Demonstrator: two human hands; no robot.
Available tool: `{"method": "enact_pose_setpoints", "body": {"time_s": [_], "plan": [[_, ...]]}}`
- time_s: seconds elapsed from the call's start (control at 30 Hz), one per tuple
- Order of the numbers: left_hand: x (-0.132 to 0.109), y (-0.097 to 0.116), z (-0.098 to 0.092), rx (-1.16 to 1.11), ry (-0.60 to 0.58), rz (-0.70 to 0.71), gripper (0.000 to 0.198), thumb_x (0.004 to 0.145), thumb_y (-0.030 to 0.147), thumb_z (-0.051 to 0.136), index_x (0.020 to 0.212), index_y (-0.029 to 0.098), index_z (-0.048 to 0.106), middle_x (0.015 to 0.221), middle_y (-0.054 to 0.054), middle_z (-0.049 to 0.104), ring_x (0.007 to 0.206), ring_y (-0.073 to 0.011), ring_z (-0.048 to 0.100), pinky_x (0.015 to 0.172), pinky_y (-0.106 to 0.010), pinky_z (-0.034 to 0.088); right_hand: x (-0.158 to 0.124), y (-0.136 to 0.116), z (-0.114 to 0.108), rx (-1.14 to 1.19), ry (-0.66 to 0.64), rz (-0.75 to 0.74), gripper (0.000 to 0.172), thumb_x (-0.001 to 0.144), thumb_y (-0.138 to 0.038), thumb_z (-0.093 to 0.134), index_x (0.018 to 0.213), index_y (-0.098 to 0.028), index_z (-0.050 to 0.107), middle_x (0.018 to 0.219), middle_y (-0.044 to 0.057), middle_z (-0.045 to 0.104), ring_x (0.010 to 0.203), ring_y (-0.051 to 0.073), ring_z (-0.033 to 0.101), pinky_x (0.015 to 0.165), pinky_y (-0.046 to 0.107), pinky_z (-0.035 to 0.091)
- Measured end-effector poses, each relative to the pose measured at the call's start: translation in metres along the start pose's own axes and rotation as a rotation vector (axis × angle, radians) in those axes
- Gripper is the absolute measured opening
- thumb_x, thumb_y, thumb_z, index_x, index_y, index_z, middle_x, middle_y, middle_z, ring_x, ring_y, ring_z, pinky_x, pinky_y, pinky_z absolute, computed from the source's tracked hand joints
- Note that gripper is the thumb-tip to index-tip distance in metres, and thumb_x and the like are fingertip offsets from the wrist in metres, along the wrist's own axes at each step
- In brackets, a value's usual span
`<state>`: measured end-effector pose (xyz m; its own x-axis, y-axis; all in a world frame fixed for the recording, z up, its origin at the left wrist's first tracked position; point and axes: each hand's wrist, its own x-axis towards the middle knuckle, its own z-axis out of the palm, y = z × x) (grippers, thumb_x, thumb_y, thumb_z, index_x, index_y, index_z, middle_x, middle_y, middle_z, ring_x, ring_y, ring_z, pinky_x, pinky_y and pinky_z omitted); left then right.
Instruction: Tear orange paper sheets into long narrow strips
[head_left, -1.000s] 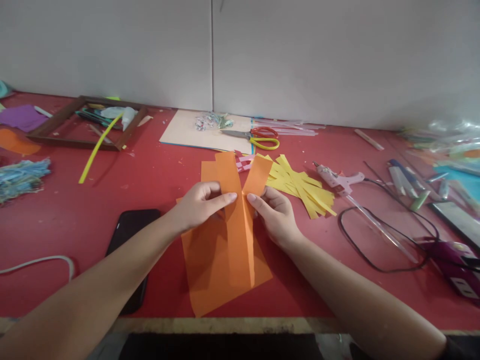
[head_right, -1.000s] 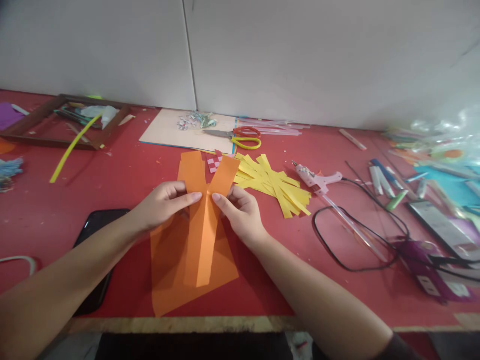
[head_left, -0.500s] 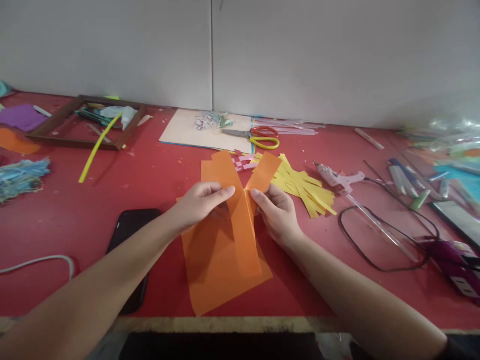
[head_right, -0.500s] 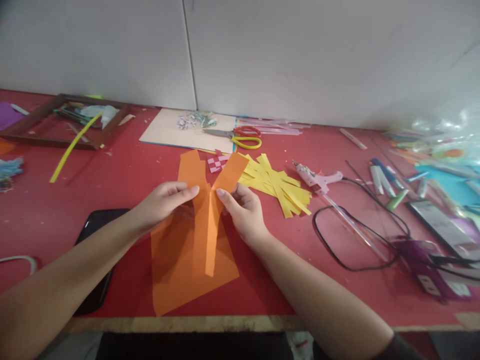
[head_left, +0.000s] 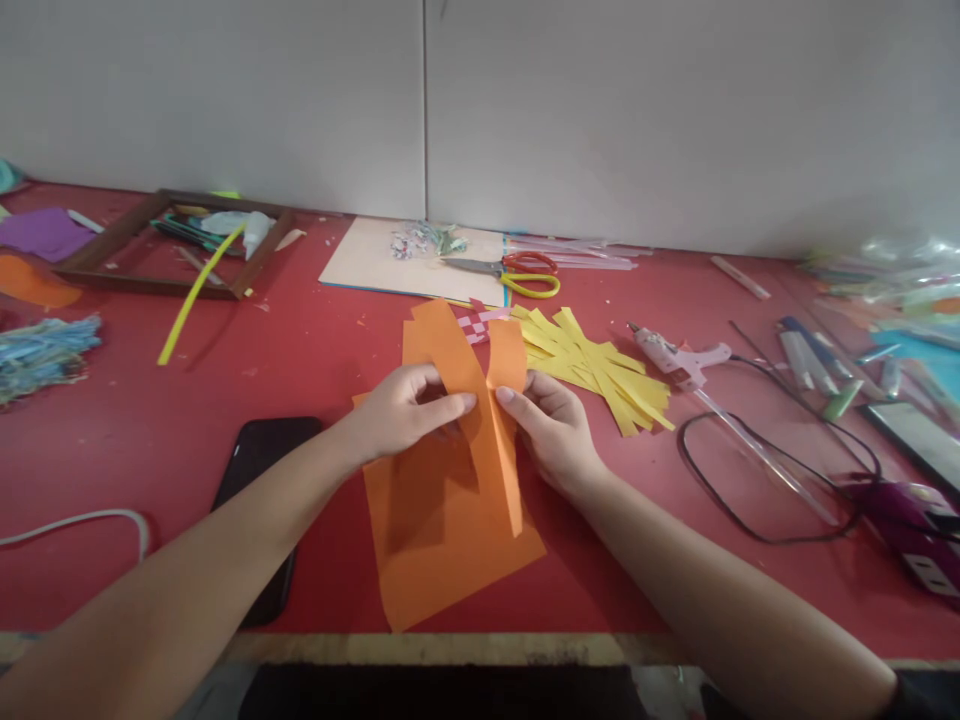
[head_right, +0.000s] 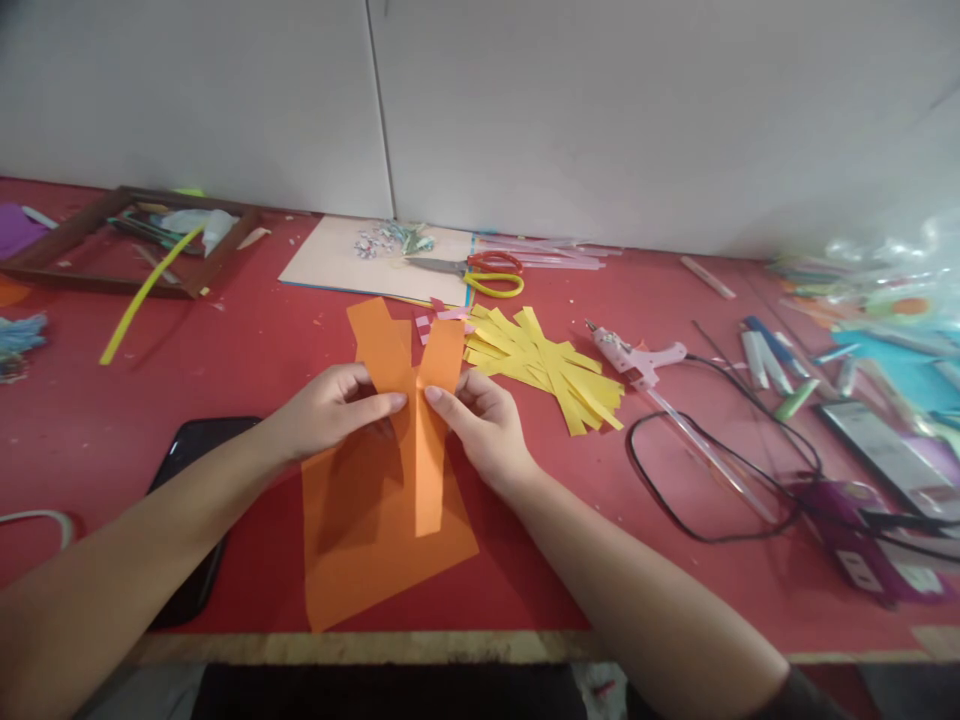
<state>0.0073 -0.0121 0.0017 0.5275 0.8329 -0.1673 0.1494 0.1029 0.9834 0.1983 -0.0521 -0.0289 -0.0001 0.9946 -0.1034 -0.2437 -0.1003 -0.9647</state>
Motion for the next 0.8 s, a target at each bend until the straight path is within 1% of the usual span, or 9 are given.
{"method": "enact_pose_setpoints", "body": {"time_s": [0.1, 0.23, 0.43, 0.53, 0.6, 0.67, 0.73, 0.8], "plan": [[0.0008, -0.0009, -0.0011, 0.041, -0.007, 0.045, 0.031, 0.084, 0.042, 0.069, 0.096, 0.014, 0.070, 0.095, -0.007, 0.072, 0.076, -0.0157, 0.067, 0.062, -0.024, 0.054, -0.0009, -0.0006, 0.0011, -0.015, 0.021, -0.015, 0.028, 0.075, -0.047, 0.080, 0.080, -0.023, 0.067, 0.074, 0.000, 0.070, 0.066, 0.017, 0.066, 0.069, 0.035, 0.057], [0.0003, -0.0015, -0.0016, 0.047, 0.015, 0.033, 0.031, 0.085, 0.042, 0.067, 0.097, 0.014, 0.071, 0.100, -0.008, 0.073, 0.077, -0.0163, 0.067, 0.062, -0.024, 0.054, -0.0015, -0.0025, 0.0031, -0.001, 0.023, -0.038, 0.025, 0.076, -0.046, 0.079, 0.081, -0.024, 0.067, 0.082, 0.002, 0.074, 0.072, 0.019, 0.068, 0.072, 0.036, 0.058], [0.0000, -0.0025, -0.0015, 0.031, 0.047, 0.039, 0.029, 0.087, 0.039, 0.067, 0.102, 0.015, 0.072, 0.106, -0.008, 0.075, 0.092, -0.0199, 0.069, 0.076, -0.029, 0.054, -0.0003, -0.0011, 0.0016, 0.008, 0.012, -0.041, 0.023, 0.078, -0.044, 0.078, 0.083, -0.024, 0.067, 0.087, 0.002, 0.074, 0.077, 0.020, 0.069, 0.075, 0.037, 0.058], [0.0007, -0.0027, -0.0014, 0.033, 0.083, 0.052, 0.026, 0.086, 0.038, 0.068, 0.098, 0.015, 0.072, 0.104, -0.008, 0.075, 0.090, -0.0191, 0.069, 0.077, -0.028, 0.054, 0.0005, -0.0009, 0.0004, 0.007, 0.017, -0.042, 0.023, 0.080, -0.046, 0.076, 0.085, -0.025, 0.066, 0.087, 0.003, 0.073, 0.077, 0.020, 0.068, 0.074, 0.036, 0.058], [0.0000, -0.0019, -0.0010, 0.016, 0.114, 0.042, 0.026, 0.085, 0.040, 0.068, 0.095, 0.015, 0.071, 0.100, -0.007, 0.075, 0.087, -0.0186, 0.069, 0.075, -0.028, 0.054, 0.0007, -0.0015, 0.0001, -0.012, 0.031, -0.049, 0.025, 0.080, -0.047, 0.075, 0.085, -0.025, 0.065, 0.082, 0.002, 0.071, 0.074, 0.019, 0.066, 0.070, 0.035, 0.057], [-0.0021, -0.0001, -0.0004, 0.003, 0.129, 0.006, 0.029, 0.084, 0.043, 0.069, 0.090, 0.015, 0.069, 0.092, -0.006, 0.074, 0.081, -0.0184, 0.069, 0.070, -0.028, 0.054, 0.0006, -0.0020, 0.0003, -0.036, 0.053, -0.059, 0.027, 0.079, -0.049, 0.075, 0.084, -0.025, 0.064, 0.078, 0.001, 0.069, 0.070, 0.018, 0.064, 0.066, 0.034, 0.056], [-0.0048, 0.0017, 0.0004, -0.014, 0.072, -0.064, 0.035, 0.083, 0.049, 0.069, 0.086, 0.014, 0.067, 0.085, -0.007, 0.073, 0.076, -0.0194, 0.070, 0.066, -0.029, 0.055, 0.0002, -0.0023, 0.0008, -0.038, 0.069, -0.059, 0.027, 0.078, -0.049, 0.076, 0.083, -0.025, 0.064, 0.076, 0.001, 0.067, 0.068, 0.018, 0.062, 0.064, 0.033, 0.055], [-0.0071, 0.0022, 0.0010, -0.028, -0.039, -0.122, 0.040, 0.082, 0.053, 0.069, 0.087, 0.013, 0.068, 0.084, -0.009, 0.074, 0.074, -0.0218, 0.071, 0.065, -0.032, 0.056, -0.0002, -0.0022, 0.0012, -0.032, 0.082, -0.051, 0.027, 0.077, -0.047, 0.078, 0.081, -0.025, 0.064, 0.076, 0.000, 0.066, 0.067, 0.017, 0.062, 0.063, 0.032, 0.054]]}}
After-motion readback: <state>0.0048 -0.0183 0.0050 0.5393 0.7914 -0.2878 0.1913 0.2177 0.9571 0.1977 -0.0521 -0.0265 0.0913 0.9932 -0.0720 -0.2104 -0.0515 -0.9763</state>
